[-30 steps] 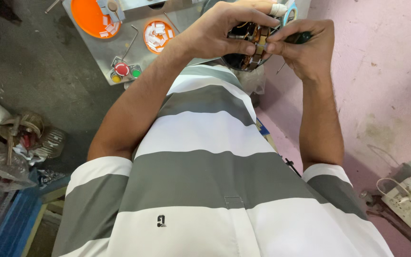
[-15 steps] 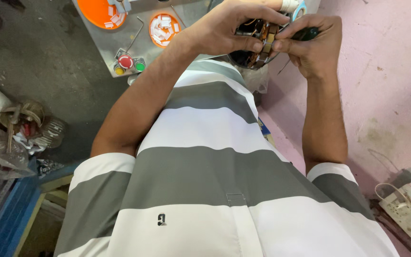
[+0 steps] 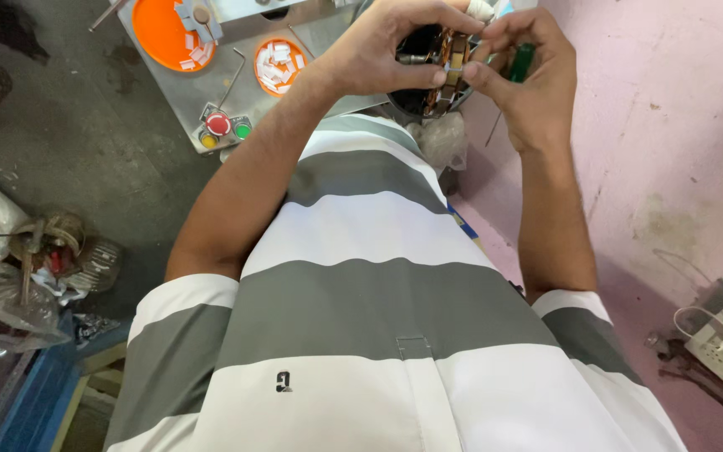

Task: The person uses a green screwdriver to tighten screws on a circular motor component held in their left hand. They repeatedly pick up small white plastic pieces from an orange tray and insert them into the motor assembly. The person also handles a separate circular copper-wound stator, placing it on a nearby surface.

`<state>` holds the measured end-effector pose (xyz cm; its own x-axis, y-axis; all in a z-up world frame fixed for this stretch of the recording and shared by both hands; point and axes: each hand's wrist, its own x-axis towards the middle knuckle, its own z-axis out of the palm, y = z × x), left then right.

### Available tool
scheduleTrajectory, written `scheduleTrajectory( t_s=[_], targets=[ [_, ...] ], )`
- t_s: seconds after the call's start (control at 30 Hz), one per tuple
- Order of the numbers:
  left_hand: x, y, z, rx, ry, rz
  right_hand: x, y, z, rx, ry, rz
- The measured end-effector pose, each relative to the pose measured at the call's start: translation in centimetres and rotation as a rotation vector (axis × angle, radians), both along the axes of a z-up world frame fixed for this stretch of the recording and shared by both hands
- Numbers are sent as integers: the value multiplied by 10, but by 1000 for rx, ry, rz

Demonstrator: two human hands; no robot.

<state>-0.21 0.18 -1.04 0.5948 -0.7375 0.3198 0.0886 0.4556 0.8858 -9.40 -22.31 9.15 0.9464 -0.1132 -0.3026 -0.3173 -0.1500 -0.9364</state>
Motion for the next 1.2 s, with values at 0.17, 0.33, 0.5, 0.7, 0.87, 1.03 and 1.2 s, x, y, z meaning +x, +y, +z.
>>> scheduleTrajectory(
  t_s=[0.17,0.33,0.5,0.7,0.87,1.03,1.2],
  targets=[
    [-13,1,25,268,-328,183,-8,8,25,252,-91,-417],
    [-28,-13,27,433,-410,277,-14,30,41,324,-141,-625],
    [-39,-15,10,373,-623,427,-42,63,27,-124,-412,-168],
    [-34,-12,12,412,-551,297,-46,78,16,-463,-595,-119],
    [-32,-8,8,384,-529,280,-42,86,20,-611,-645,-28],
    [-33,-10,5,452,-513,239,-36,85,19,-625,-679,31],
    [-33,-12,3,412,-519,261,-35,86,18,-734,-702,101]
  ],
)
